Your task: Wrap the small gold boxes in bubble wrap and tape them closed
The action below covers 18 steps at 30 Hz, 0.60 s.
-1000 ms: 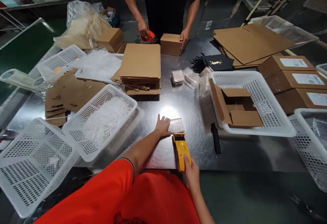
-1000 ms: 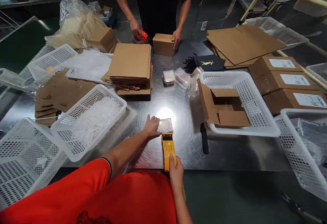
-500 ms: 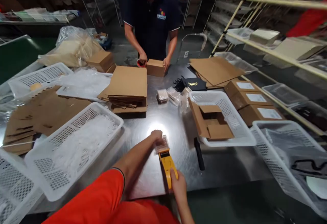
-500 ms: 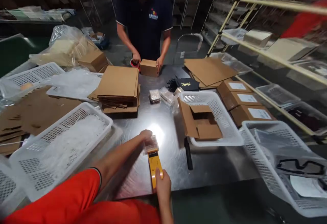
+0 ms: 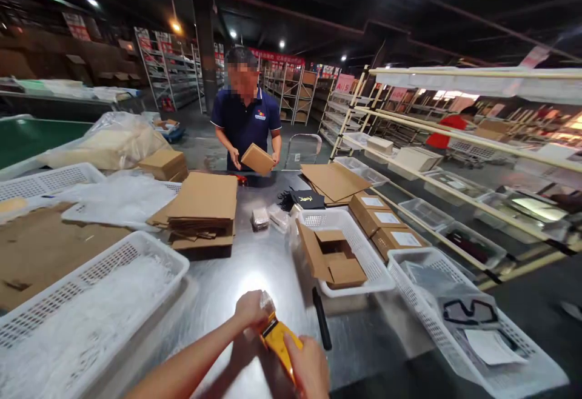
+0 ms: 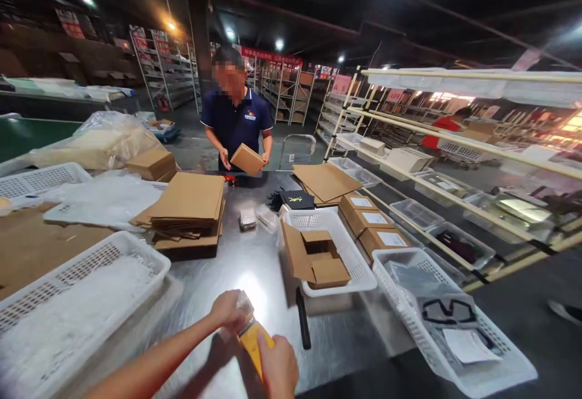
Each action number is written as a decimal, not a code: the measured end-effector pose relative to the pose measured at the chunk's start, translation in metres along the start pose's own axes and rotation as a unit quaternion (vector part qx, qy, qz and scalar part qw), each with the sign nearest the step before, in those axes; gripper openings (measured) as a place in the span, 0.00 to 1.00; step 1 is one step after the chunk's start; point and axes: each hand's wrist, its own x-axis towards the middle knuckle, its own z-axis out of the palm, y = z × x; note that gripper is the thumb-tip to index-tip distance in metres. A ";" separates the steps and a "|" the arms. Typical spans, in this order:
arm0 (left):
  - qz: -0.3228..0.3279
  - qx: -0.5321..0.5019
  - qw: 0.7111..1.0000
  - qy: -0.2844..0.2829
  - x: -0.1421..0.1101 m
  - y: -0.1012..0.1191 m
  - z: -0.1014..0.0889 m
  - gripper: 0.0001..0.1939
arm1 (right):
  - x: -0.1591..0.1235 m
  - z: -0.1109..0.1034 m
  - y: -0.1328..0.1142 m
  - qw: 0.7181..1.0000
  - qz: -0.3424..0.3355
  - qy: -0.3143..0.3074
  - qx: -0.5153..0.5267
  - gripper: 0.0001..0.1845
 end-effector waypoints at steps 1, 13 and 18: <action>-0.002 0.036 0.999 0.013 -0.008 0.007 -0.002 0.11 | -0.004 -0.011 -0.012 0.998 -0.001 0.026 -0.053 0.22; 0.068 0.006 0.997 0.037 -0.085 0.069 -0.016 0.11 | -0.015 -0.116 -0.029 0.972 -0.059 0.069 -0.218 0.19; 0.109 -0.409 0.906 -0.031 -0.098 0.070 -0.060 0.19 | 0.008 -0.188 0.048 0.944 0.041 0.081 -0.317 0.16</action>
